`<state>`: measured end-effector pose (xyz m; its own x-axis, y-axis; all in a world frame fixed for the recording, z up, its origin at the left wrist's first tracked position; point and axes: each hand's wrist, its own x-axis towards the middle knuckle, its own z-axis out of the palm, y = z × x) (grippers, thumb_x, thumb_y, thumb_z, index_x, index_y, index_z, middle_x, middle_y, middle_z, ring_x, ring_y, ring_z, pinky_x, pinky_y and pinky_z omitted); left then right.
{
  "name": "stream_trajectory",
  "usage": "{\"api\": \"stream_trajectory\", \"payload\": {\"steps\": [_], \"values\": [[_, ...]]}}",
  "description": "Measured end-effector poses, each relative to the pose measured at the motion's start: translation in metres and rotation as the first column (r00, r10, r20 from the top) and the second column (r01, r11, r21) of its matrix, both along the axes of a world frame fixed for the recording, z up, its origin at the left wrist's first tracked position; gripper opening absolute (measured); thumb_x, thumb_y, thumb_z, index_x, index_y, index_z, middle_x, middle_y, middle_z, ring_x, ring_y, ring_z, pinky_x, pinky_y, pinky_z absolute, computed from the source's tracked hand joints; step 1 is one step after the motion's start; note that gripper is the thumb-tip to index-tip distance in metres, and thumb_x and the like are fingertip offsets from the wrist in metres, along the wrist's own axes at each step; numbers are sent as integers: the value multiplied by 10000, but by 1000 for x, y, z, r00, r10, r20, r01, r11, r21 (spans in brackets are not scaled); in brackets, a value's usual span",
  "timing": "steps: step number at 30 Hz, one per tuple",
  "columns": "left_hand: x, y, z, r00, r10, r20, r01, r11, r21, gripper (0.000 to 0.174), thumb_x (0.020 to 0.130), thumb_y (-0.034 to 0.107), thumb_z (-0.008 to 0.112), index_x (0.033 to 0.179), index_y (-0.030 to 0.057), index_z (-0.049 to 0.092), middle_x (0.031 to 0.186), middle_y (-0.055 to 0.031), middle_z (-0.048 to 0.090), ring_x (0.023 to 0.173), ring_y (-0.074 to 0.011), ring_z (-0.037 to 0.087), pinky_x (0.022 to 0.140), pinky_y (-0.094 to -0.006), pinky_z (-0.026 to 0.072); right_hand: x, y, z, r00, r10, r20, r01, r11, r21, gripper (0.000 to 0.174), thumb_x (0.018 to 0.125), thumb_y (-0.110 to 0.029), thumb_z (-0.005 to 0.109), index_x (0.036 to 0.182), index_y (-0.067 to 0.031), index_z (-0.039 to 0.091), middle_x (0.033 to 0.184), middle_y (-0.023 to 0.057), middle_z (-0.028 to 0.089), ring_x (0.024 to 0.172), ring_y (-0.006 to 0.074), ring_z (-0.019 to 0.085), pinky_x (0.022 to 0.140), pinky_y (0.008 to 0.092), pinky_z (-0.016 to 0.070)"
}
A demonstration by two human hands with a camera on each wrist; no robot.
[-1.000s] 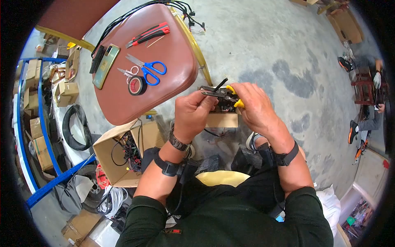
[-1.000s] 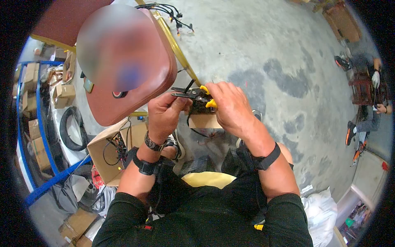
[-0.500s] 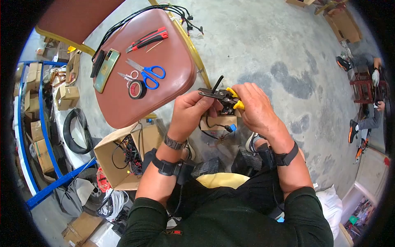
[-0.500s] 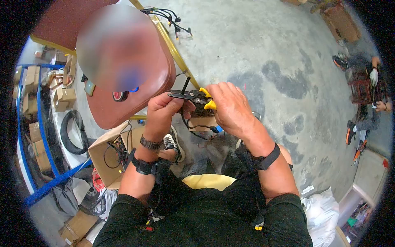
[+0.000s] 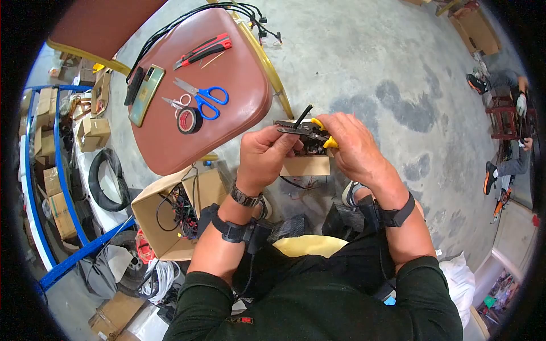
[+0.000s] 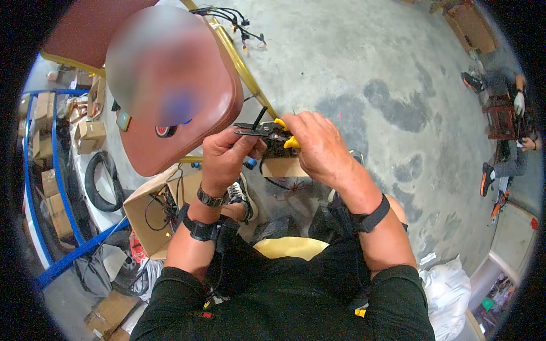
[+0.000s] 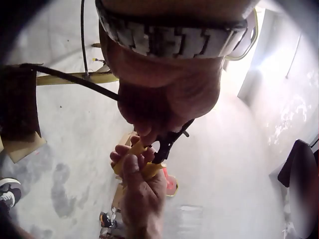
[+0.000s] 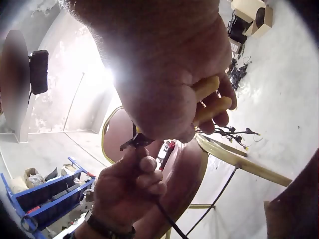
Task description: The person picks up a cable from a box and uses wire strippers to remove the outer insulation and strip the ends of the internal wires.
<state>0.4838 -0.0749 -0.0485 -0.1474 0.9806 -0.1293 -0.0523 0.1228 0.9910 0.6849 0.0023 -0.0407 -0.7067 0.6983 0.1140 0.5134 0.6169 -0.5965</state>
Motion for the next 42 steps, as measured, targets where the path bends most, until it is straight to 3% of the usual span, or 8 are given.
{"api": "stream_trajectory", "payload": {"steps": [8,11,14,17,26,38,41,42], "values": [[7,2,1,951,68,-301,-58,997,44,134,941,59,627,898,-37,710,782,-49,704,655,-77,610,595,-232,492,0,-4,-3,999,-30,31,31,999,-38,452,737,71,564,1173,-45,547,970,150,565,929,367,552,810,448,453],[7,2,-4,978,77,-196,-72,997,30,149,939,101,630,936,-21,714,738,-50,710,593,-80,607,548,-235,476,1,0,-3,997,-27,68,29,999,-25,414,737,69,568,1134,-48,550,954,145,567,919,367,553,796,450,453],[-9,6,0,977,-59,207,85,989,-120,165,951,113,617,926,-24,706,780,-62,721,591,-82,602,546,-228,472,1,1,0,999,-22,42,22,1000,-3,388,732,70,572,1100,-51,551,936,141,567,902,368,555,778,456,450],[-17,6,10,943,-118,312,163,979,-122,187,974,133,592,991,-19,699,838,-119,725,609,-130,610,552,-251,498,-2,0,1,1000,-2,-27,2,1000,-4,396,724,75,574,1099,-52,553,929,143,568,887,372,557,765,457,449],[-9,1,-4,985,-38,170,50,997,-61,158,951,113,632,925,-19,715,782,-89,716,593,-89,591,528,-224,470,-4,0,1,999,31,-18,-32,997,-73,473,702,92,560,1154,-46,558,949,158,582,922,383,567,787,460,459],[8,0,-5,953,98,-285,-102,995,2,143,932,95,640,889,-15,720,738,-46,699,596,-71,584,538,-224,472,0,-2,-7,998,5,58,-1,998,-64,420,738,56,561,1146,-44,552,959,158,590,933,380,574,798,468,463],[10,1,-2,969,90,-229,-97,995,-20,150,935,106,635,921,-21,714,774,-73,710,600,-88,596,540,-237,484,2,0,-7,996,-8,88,10,1000,-18,394,737,54,566,1116,-56,555,933,148,580,910,371,571,774,466,454],[7,2,-3,994,41,-101,-49,996,-71,159,939,114,631,936,-23,711,789,-83,713,602,-96,601,542,-241,489,2,1,-7,994,-13,106,13,1000,3,386,736,53,569,1105,-60,557,923,144,575,902,366,569,765,464,451]]}}
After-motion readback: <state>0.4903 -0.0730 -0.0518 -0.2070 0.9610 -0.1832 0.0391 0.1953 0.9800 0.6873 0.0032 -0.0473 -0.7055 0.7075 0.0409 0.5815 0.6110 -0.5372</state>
